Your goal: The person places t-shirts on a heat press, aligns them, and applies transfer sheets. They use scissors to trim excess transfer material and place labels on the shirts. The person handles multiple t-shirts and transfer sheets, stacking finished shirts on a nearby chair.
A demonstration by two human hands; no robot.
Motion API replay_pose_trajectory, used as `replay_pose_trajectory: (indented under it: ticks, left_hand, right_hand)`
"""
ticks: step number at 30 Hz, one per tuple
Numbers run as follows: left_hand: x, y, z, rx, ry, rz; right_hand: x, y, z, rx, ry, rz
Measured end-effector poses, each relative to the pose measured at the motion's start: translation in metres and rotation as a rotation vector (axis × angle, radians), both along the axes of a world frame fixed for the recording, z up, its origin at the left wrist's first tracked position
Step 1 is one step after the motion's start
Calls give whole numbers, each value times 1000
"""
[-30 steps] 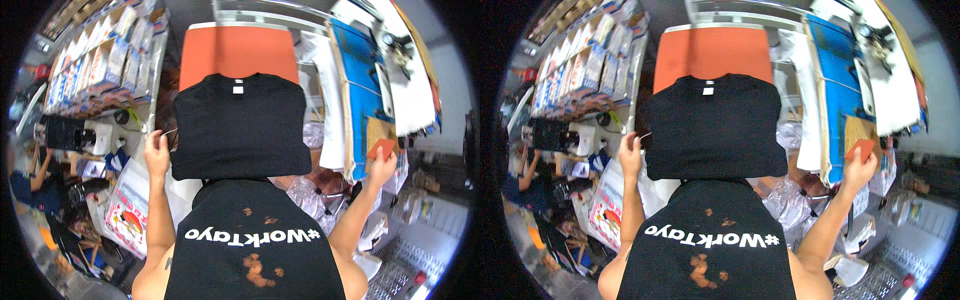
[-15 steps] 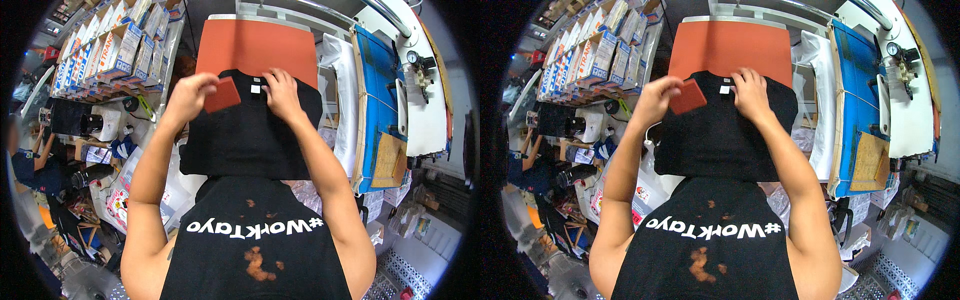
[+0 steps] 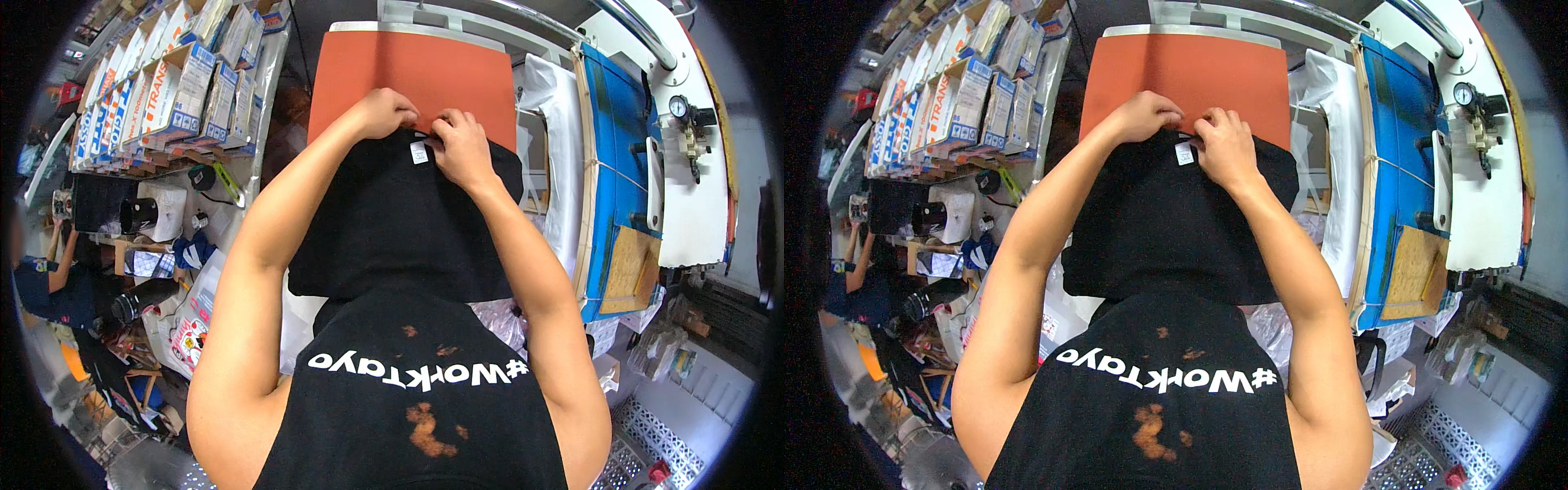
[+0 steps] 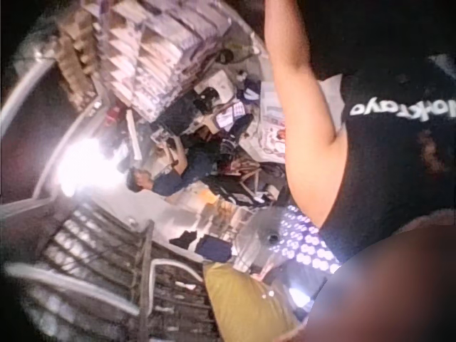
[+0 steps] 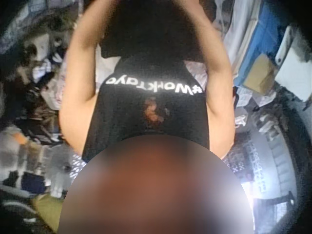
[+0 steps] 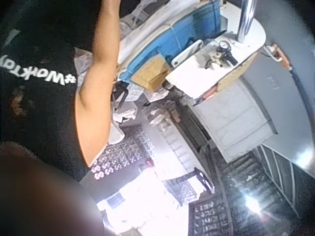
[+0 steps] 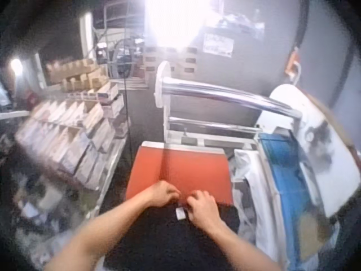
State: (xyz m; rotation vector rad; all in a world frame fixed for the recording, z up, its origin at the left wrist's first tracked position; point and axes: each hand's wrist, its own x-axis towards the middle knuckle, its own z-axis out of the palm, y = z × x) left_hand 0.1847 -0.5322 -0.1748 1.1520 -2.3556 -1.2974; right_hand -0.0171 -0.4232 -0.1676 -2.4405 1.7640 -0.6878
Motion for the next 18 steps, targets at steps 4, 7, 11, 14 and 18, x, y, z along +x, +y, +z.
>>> replay_pose_trajectory:
  ticks: [4, 7, 11, 14, 18]
  left_hand:
    - [22, 23, -1, -679, -135, -52]
    - [27, 31, 0, -308, -73, 76]
    - [26, 41, 5, -121, -80, 213]
    - [24, 47, 8, -134, -67, 215]
    - [21, 53, 6, -162, -92, 247]
  right_hand:
    - [-2, -3, -14, 20, -107, -6]
    - [-4, -3, -16, 78, -100, -20]
    - [-1, 3, -15, 118, -81, -49]
    - [2, 6, -14, 61, -121, -61]
    - [3, 7, -11, 75, -75, -71]
